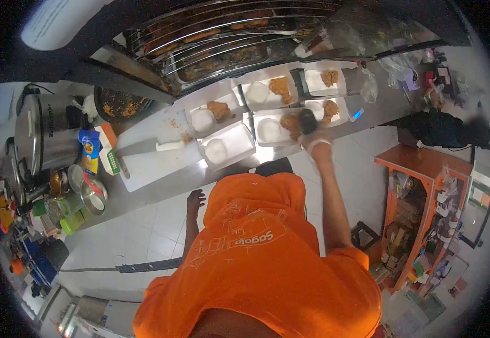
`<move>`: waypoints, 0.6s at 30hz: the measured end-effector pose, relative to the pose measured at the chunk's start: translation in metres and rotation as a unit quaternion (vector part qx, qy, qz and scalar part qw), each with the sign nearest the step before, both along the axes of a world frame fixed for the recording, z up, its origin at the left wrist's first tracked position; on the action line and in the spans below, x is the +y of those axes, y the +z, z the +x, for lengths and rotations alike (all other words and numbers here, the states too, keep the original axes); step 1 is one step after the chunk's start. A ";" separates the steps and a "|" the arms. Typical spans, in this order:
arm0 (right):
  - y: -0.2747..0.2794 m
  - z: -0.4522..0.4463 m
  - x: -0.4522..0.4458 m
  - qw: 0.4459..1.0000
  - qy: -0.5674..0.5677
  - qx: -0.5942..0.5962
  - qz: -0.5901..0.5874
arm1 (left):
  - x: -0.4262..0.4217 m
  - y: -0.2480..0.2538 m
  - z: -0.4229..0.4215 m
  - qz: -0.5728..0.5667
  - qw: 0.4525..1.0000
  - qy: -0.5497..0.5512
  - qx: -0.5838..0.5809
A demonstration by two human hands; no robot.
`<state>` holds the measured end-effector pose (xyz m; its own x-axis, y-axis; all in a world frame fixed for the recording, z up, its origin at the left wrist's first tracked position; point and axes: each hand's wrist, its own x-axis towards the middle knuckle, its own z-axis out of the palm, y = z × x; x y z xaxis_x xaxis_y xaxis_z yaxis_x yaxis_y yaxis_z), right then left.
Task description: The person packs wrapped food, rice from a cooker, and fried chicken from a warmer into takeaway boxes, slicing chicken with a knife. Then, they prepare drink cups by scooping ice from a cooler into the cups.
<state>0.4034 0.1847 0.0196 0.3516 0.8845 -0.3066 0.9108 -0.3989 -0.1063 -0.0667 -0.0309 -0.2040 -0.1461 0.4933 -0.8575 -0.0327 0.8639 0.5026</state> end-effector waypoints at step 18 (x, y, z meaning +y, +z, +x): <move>-0.105 0.043 0.063 0.924 0.330 -0.006 -0.192 | -0.070 -0.020 0.025 -0.015 0.999 0.044 -0.009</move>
